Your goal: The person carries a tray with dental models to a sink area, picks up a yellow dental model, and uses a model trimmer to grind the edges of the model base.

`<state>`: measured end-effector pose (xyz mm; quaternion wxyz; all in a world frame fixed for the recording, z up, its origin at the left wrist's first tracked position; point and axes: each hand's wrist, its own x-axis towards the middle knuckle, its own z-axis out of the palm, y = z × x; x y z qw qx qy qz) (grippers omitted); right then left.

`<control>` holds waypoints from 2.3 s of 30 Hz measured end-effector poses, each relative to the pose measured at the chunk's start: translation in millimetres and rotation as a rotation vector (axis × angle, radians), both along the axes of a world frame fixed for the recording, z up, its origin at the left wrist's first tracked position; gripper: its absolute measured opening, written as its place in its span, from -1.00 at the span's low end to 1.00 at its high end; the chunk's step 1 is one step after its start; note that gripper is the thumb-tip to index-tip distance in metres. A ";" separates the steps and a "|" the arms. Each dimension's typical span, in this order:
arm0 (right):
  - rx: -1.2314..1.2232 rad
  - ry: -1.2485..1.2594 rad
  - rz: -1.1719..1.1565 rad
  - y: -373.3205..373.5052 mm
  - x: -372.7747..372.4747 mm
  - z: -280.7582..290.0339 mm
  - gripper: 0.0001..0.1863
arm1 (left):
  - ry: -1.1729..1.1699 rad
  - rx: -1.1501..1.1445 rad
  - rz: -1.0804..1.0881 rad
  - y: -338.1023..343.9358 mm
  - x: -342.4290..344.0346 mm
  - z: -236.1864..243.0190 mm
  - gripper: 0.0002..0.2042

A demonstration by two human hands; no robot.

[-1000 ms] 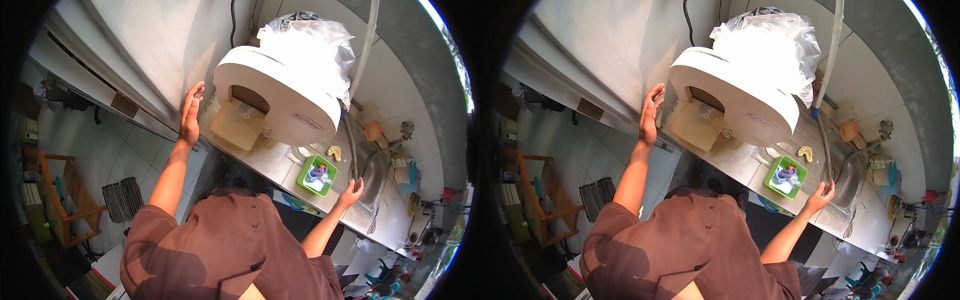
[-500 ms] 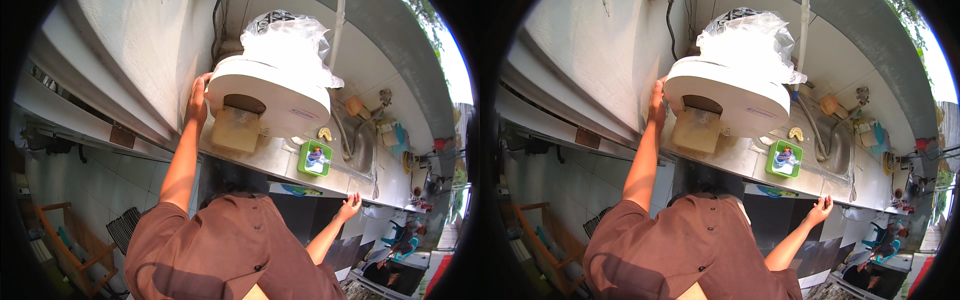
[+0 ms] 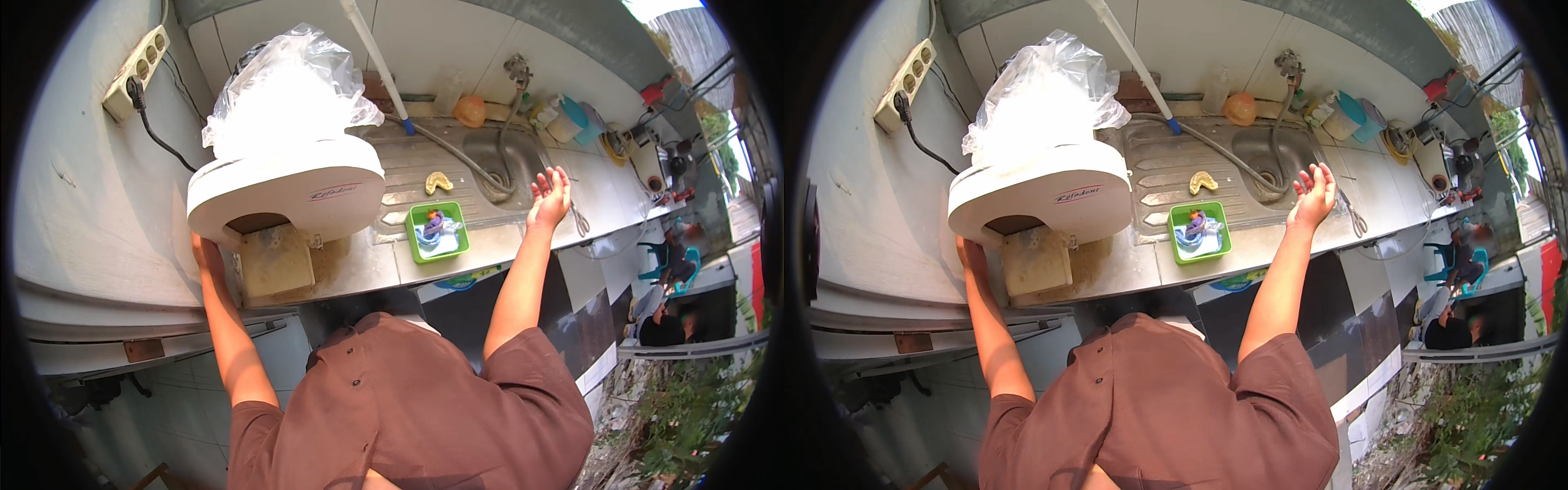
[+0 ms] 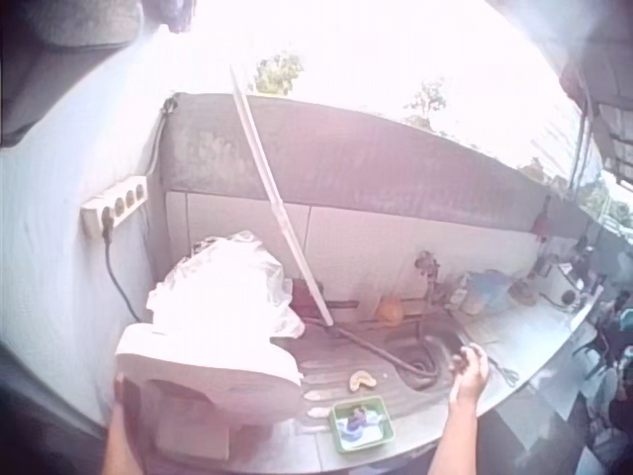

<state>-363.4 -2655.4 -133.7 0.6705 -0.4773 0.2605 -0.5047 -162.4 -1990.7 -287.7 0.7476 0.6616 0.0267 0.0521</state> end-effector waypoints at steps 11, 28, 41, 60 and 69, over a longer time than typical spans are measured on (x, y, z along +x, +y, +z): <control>-0.399 0.377 0.130 -195.6 212.9 51.0 -0.57 | 0.079 -0.417 -0.036 41.4 2.3 -6.0 -0.49; -1.350 1.062 0.207 -370.6 347.5 15.5 -0.63 | 0.105 -0.270 0.320 4.2 -84.1 53.9 -0.53; -1.366 0.929 0.179 -374.4 343.2 14.3 -0.54 | 0.075 -0.277 0.305 -12.0 -70.9 60.5 -0.55; -0.408 0.626 0.164 -90.0 24.8 -138.9 -0.60 | 0.071 -0.341 0.150 -52.8 -32.5 74.8 -0.58; -0.472 0.541 0.121 -28.4 3.1 -62.1 -0.65 | 0.188 0.112 0.045 -67.0 -7.9 114.3 -0.60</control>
